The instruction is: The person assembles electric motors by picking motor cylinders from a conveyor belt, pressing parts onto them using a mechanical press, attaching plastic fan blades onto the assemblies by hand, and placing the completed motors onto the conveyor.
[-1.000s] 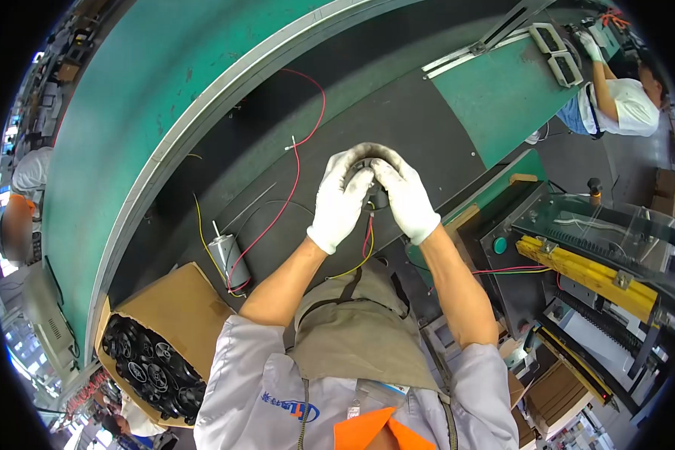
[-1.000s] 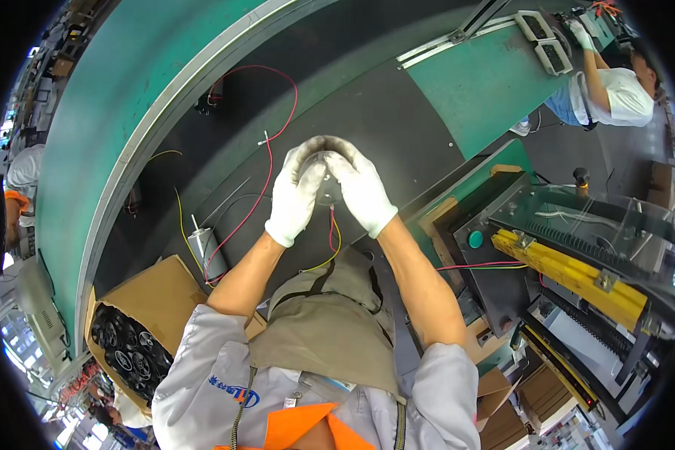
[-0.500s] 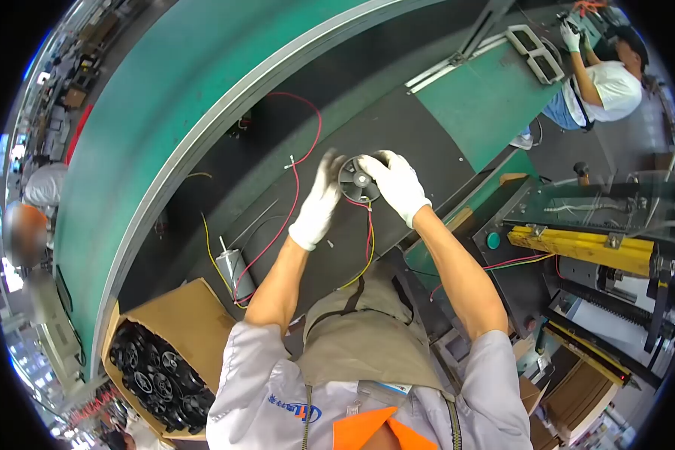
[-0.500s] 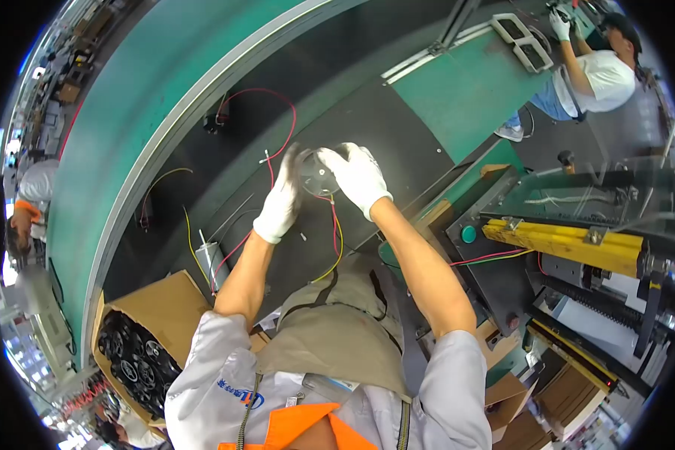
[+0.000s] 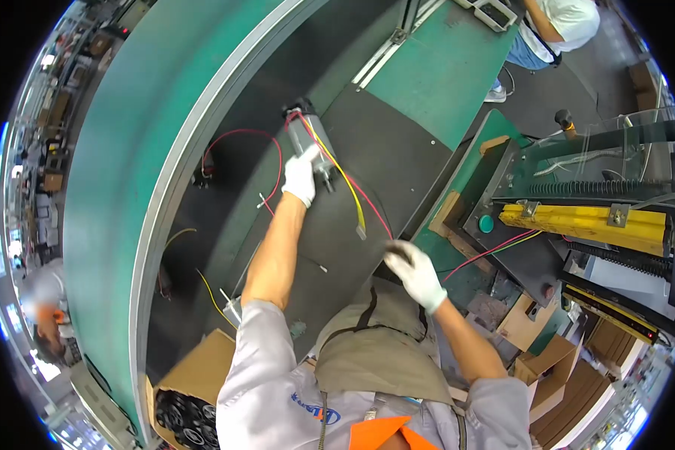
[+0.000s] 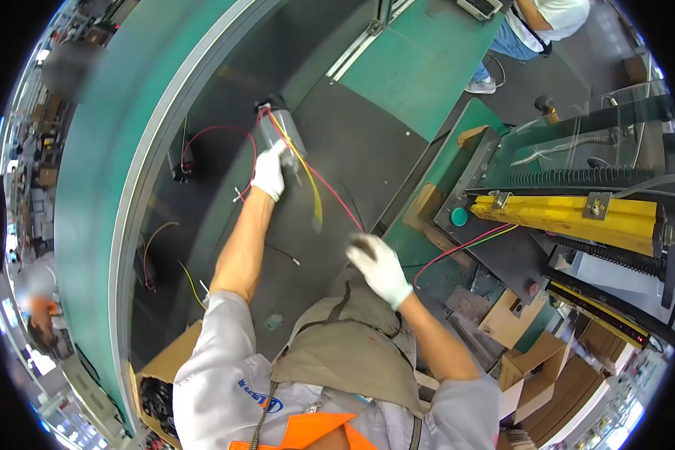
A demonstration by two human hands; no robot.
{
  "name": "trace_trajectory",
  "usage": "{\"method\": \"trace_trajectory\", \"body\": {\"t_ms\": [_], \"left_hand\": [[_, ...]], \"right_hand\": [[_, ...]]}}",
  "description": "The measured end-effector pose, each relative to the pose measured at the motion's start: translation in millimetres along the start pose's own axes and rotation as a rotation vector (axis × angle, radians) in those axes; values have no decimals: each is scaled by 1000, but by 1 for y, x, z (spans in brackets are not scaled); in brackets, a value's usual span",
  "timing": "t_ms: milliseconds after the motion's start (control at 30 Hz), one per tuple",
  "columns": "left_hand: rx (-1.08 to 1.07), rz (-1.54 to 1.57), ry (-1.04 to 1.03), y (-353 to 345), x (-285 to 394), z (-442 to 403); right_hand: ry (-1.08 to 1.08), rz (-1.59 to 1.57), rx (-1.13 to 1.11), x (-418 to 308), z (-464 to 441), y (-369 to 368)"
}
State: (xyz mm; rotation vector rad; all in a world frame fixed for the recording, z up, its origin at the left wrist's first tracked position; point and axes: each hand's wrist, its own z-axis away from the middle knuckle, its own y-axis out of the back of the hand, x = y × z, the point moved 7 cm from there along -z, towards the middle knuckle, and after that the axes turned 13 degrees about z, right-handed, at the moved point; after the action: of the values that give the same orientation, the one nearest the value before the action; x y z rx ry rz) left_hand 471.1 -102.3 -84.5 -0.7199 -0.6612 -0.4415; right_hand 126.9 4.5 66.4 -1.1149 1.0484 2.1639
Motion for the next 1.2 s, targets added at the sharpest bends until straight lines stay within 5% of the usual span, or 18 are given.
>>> {"method": "trace_trajectory", "body": {"t_ms": [67, 267, 333, 433, 600, 933, 1100, 1167, 1200], "left_hand": [[165, 155, 118, -19, 29, -24], [326, -132, -257, 0, 120, -161], [299, -194, -613, 56, 164, -222], [575, -808, -779, 73, 226, -141], [624, -1203, -567, 148, 236, -59], [180, -817, 4, 188, 224, -92], [84, -652, 52, 196, 213, -89], [205, -550, -10, 199, 203, -72], [243, -575, -48, 168, 203, -19]], "right_hand": [[-133, -63, -35, 35, 32, -11], [-391, -134, -66, 48, 62, -39], [-417, -163, -81, 44, 55, -47], [-339, -163, -129, 45, 35, -58], [-300, 52, -104, 29, 22, -47], [-306, 105, -66, 23, 44, -39], [-252, 75, 357, 20, 80, 77], [-164, 26, 797, -4, 118, 165], [-85, -301, 990, -3, 136, 198]]}}
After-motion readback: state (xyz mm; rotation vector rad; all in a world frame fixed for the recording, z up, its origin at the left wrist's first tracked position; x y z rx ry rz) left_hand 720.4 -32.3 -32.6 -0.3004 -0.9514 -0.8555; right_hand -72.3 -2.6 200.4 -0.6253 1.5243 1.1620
